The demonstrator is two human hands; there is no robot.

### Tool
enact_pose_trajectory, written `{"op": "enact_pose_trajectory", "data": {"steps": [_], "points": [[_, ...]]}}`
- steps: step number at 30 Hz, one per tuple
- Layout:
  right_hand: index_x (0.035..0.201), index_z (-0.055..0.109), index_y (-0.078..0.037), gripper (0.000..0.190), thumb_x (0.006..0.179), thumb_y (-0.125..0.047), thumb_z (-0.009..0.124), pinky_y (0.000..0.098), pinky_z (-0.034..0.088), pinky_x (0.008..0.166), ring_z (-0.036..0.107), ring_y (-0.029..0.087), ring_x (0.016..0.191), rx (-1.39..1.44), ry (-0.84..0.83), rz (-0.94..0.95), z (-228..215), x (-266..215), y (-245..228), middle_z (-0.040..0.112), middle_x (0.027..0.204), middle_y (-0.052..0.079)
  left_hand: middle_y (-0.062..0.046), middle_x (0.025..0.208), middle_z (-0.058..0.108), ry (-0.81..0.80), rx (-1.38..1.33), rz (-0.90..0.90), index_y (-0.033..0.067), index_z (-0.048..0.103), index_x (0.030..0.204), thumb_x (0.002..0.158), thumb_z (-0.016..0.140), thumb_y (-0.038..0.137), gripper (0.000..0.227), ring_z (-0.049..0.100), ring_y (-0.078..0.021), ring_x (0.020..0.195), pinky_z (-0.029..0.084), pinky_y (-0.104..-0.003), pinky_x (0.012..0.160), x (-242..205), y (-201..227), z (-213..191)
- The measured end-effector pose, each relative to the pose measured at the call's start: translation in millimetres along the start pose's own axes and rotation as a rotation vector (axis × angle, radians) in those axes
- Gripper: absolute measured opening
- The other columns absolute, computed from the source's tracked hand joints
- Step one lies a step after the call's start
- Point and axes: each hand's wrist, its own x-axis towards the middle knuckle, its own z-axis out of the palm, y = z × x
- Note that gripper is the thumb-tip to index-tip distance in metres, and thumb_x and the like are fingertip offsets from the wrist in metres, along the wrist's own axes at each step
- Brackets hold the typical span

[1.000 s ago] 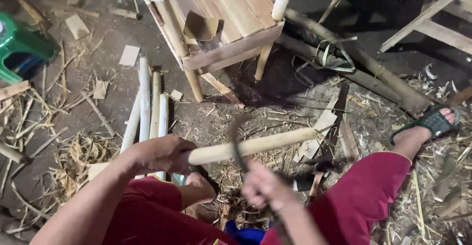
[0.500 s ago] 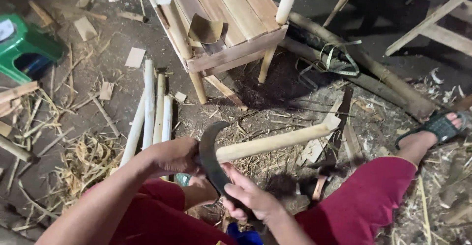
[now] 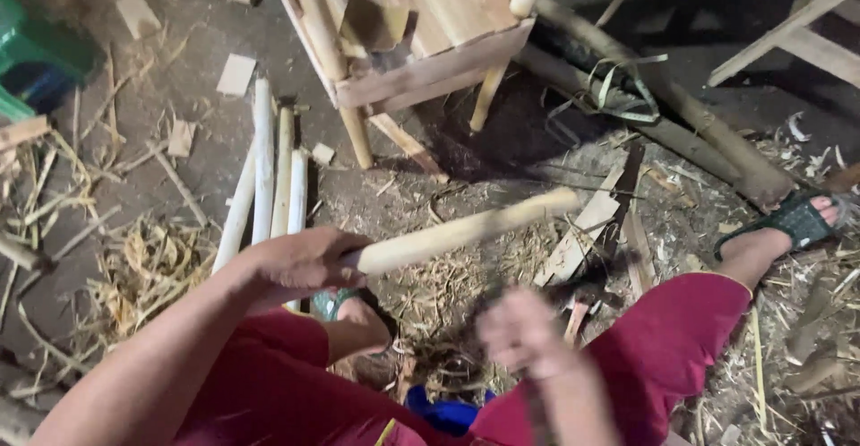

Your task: Shaving and shaping a wooden pole using a hand tool in a workshop environment.

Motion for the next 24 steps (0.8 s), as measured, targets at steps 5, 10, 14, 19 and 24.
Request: {"op": "enact_pose_trajectory", "data": {"steps": [5, 10, 14, 19, 24], "points": [[0.152, 0.017, -0.015, 0.064, 0.095, -0.018, 0.046, 0.0151, 0.028, 0.034, 0.040, 0.005, 0.041, -0.034, 0.049, 0.421, 57, 38, 56, 0.051, 0.060, 0.000, -0.004, 0.064, 0.062, -0.096, -0.103, 0.005, 0.0037, 0.068, 0.074, 0.077, 0.067, 0.003, 0.003, 0.054, -0.0137, 0.057, 0.038, -0.025, 0.048, 7, -3, 8], [0.115, 0.024, -0.008, 0.030, 0.090, -0.004, 0.040, 0.0160, 0.022, 0.025, 0.030, 0.006, 0.034, -0.110, 0.350, 0.371, -4, 21, 11, 0.040, 0.052, -0.002, 0.003, 0.073, 0.070, -0.025, 0.145, -0.060, 0.0221, 0.064, 0.118, 0.075, 0.066, 0.012, 0.045, 0.060, -0.0092, 0.057, 0.046, -0.022, 0.050, -6, -12, 0], [0.106, 0.037, -0.003, 0.029, 0.092, -0.020, 0.055, 0.0167, 0.026, 0.025, 0.036, 0.005, 0.036, -0.090, 0.526, -0.077, -123, -48, -17, 0.046, 0.055, -0.003, 0.002, 0.077, 0.072, -0.034, 0.053, -0.105, 0.0221, 0.063, 0.123, 0.072, 0.066, 0.005, 0.054, 0.061, -0.0096, 0.059, 0.045, -0.020, 0.051, -9, -33, -5], [0.140, 0.037, -0.011, 0.049, 0.092, -0.017, 0.048, 0.0184, 0.019, 0.025, 0.026, 0.004, 0.034, -0.113, 0.330, -0.016, -26, -31, -14, 0.039, 0.049, -0.006, 0.003, 0.083, 0.069, -0.009, 0.072, -0.027, 0.0183, 0.061, 0.113, 0.074, 0.068, 0.024, 0.040, 0.062, -0.0119, 0.068, 0.049, -0.024, 0.059, -6, -10, 1], [0.140, 0.026, -0.001, 0.046, 0.097, -0.001, 0.040, 0.0145, 0.030, 0.029, 0.036, 0.005, 0.038, 0.008, -0.048, 0.283, 41, 26, 51, 0.044, 0.055, -0.003, -0.010, 0.079, 0.071, -0.181, -0.301, 0.038, 0.0027, 0.064, 0.114, 0.083, 0.060, 0.005, 0.032, 0.063, -0.0165, 0.064, 0.050, -0.024, 0.056, 12, -2, 10]]}}
